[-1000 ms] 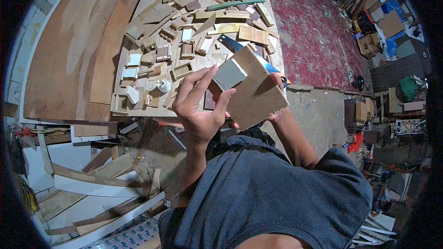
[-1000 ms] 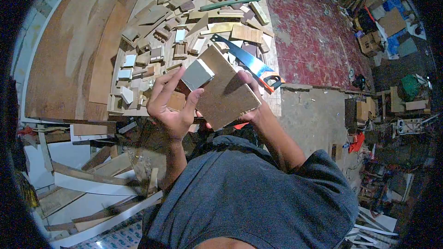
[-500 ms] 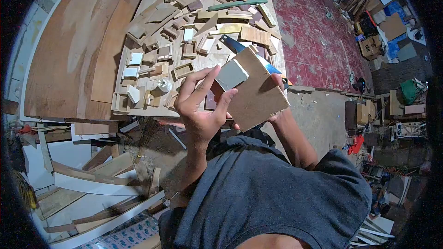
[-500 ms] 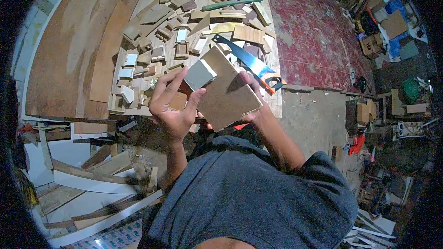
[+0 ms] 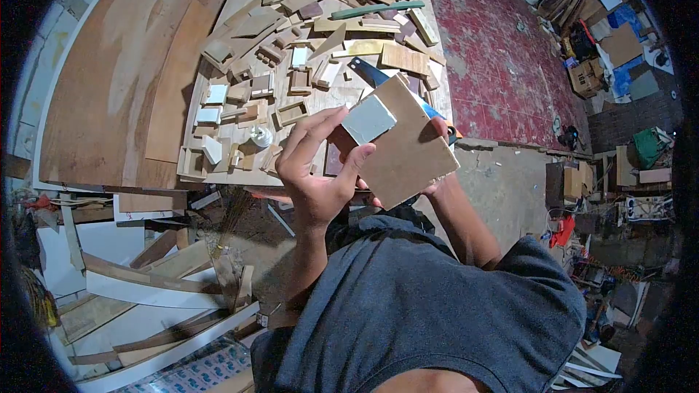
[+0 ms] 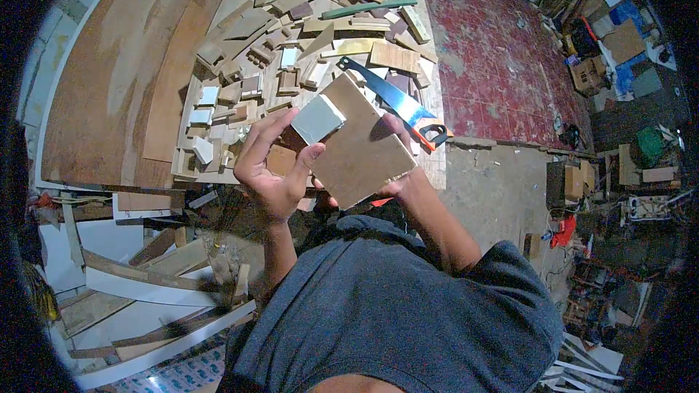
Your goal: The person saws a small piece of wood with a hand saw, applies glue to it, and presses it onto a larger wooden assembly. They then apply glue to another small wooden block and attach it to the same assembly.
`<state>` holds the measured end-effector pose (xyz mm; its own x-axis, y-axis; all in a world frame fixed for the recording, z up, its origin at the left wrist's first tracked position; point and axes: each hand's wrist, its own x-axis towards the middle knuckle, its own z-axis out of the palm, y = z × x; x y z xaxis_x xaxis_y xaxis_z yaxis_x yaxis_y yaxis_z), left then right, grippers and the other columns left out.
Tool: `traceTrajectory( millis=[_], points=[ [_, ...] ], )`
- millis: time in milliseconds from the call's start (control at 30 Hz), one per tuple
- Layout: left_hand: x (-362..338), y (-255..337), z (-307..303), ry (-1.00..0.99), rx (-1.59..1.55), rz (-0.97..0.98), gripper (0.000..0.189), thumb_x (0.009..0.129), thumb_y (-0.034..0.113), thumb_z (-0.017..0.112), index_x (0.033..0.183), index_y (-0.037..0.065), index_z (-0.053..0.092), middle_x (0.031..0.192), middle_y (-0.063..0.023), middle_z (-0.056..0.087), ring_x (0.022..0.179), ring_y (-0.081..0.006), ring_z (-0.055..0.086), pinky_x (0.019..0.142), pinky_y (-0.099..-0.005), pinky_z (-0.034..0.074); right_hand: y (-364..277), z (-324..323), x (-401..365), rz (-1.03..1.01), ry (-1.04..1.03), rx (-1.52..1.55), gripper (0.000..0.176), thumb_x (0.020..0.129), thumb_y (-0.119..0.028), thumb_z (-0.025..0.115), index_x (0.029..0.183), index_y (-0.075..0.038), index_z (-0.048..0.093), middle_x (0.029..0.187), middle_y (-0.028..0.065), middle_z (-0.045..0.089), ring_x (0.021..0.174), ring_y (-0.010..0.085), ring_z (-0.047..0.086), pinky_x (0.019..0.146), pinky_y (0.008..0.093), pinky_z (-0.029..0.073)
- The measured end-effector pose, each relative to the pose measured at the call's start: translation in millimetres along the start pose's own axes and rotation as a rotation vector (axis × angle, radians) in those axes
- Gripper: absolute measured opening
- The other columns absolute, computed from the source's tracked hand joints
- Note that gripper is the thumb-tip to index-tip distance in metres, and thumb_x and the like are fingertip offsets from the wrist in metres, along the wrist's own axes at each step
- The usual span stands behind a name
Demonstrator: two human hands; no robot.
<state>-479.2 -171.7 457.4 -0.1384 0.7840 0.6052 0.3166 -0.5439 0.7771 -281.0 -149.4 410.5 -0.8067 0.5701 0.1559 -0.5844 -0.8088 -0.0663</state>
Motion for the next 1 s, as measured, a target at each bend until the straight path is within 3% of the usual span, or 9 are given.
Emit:
traceTrajectory(
  millis=[200, 400, 467, 567, 800, 867, 900, 933, 1000],
  points=[
    [2, 5, 1, -0.003, 0.028, 0.018, 0.049, 0.069, 0.016, 0.086, 0.112, 0.001, 0.069, 0.105, -0.0160, 0.068, 0.096, -0.0266, 0.067, 0.084, -0.0360, 0.053, -2, -6, -3, -0.002, -0.067, 0.036, 0.094, 0.074, -0.072, 0.060, 0.149, -0.022, 0.034, 0.148, 0.0226, 0.036, 0.126, 0.0593, 0.038, 0.093, 0.0807, 0.030],
    [1, 6, 4, 0.009, 0.037, 0.028, 0.049, 0.069, 0.016, 0.086, 0.112, 0.001, 0.070, 0.106, -0.0157, 0.068, 0.095, -0.0262, 0.068, 0.080, -0.0356, 0.054, -5, -1, -4, 0.034, -0.009, 0.006, 0.097, 0.073, -0.071, 0.063, 0.150, -0.020, 0.032, 0.148, 0.0237, 0.036, 0.126, 0.0593, 0.039, 0.092, 0.0813, 0.030],
    [0, 8, 5, -0.002, 0.018, -0.028, 0.049, 0.068, 0.017, 0.086, 0.111, 0.001, 0.070, 0.106, -0.0151, 0.069, 0.093, -0.0259, 0.068, 0.080, -0.0355, 0.054, -6, -1, -5, 0.068, 0.086, 0.005, 0.098, 0.073, -0.072, 0.062, 0.150, -0.019, 0.032, 0.147, 0.0243, 0.036, 0.125, 0.0593, 0.040, 0.092, 0.0811, 0.031],
    [1, 9, 5, -0.001, 0.036, -0.009, 0.049, 0.068, 0.018, 0.086, 0.111, 0.001, 0.070, 0.106, -0.0145, 0.069, 0.093, -0.0257, 0.068, 0.080, -0.0361, 0.053, -5, -3, -4, 0.024, -0.057, 0.005, 0.097, 0.074, -0.071, 0.062, 0.150, -0.018, 0.032, 0.146, 0.0245, 0.038, 0.123, 0.0594, 0.042, 0.092, 0.0806, 0.032],
    [2, 9, 2, -0.045, 0.083, 0.024, 0.047, 0.071, 0.016, 0.084, 0.112, -0.001, 0.069, 0.105, -0.0164, 0.068, 0.095, -0.0265, 0.067, 0.082, -0.0360, 0.053, -5, 2, -7, -0.020, 0.030, -0.054, 0.092, 0.077, -0.066, 0.063, 0.148, -0.014, 0.035, 0.144, 0.0252, 0.040, 0.121, 0.0566, 0.046, 0.089, 0.0793, 0.036],
    [1, 4, 0, -0.042, 0.011, -0.039, 0.044, 0.073, 0.014, 0.083, 0.111, -0.002, 0.069, 0.105, -0.0170, 0.068, 0.096, -0.0266, 0.067, 0.085, -0.0352, 0.051, -5, 10, -9, -0.052, 0.256, -0.259, 0.090, 0.079, -0.064, 0.062, 0.145, -0.009, 0.037, 0.142, 0.0265, 0.042, 0.116, 0.0543, 0.051, 0.084, 0.0775, 0.041],
    [-2, -1, 0, -0.046, 0.010, -0.035, 0.044, 0.073, 0.014, 0.083, 0.111, -0.002, 0.069, 0.105, -0.0170, 0.068, 0.096, -0.0266, 0.067, 0.085, -0.0352, 0.051, -4, 16, -5, -0.017, 0.222, -0.172, 0.088, 0.079, -0.060, 0.063, 0.141, -0.001, 0.040, 0.134, 0.0274, 0.050, 0.114, 0.0488, 0.055, 0.086, 0.0685, 0.048],
    [-5, -9, -1, -0.024, -0.064, -0.104, 0.043, 0.073, 0.012, 0.082, 0.111, -0.002, 0.069, 0.105, -0.0167, 0.068, 0.097, -0.0262, 0.066, 0.086, -0.0347, 0.051, -4, 16, -4, -0.021, 0.219, -0.173, 0.088, 0.079, -0.060, 0.063, 0.141, -0.001, 0.040, 0.134, 0.0274, 0.050, 0.114, 0.0488, 0.055, 0.086, 0.0685, 0.048],
    [-7, -14, -2, -0.006, -0.138, -0.169, 0.041, 0.073, 0.011, 0.082, 0.110, -0.002, 0.069, 0.105, -0.0165, 0.068, 0.097, -0.0258, 0.066, 0.087, -0.0342, 0.050, -3, 19, -2, 0.017, 0.361, -0.499, 0.086, 0.079, -0.056, 0.064, 0.137, 0.004, 0.043, 0.124, 0.0267, 0.057, 0.113, 0.0422, 0.059, 0.090, 0.0567, 0.051]
  ],
)
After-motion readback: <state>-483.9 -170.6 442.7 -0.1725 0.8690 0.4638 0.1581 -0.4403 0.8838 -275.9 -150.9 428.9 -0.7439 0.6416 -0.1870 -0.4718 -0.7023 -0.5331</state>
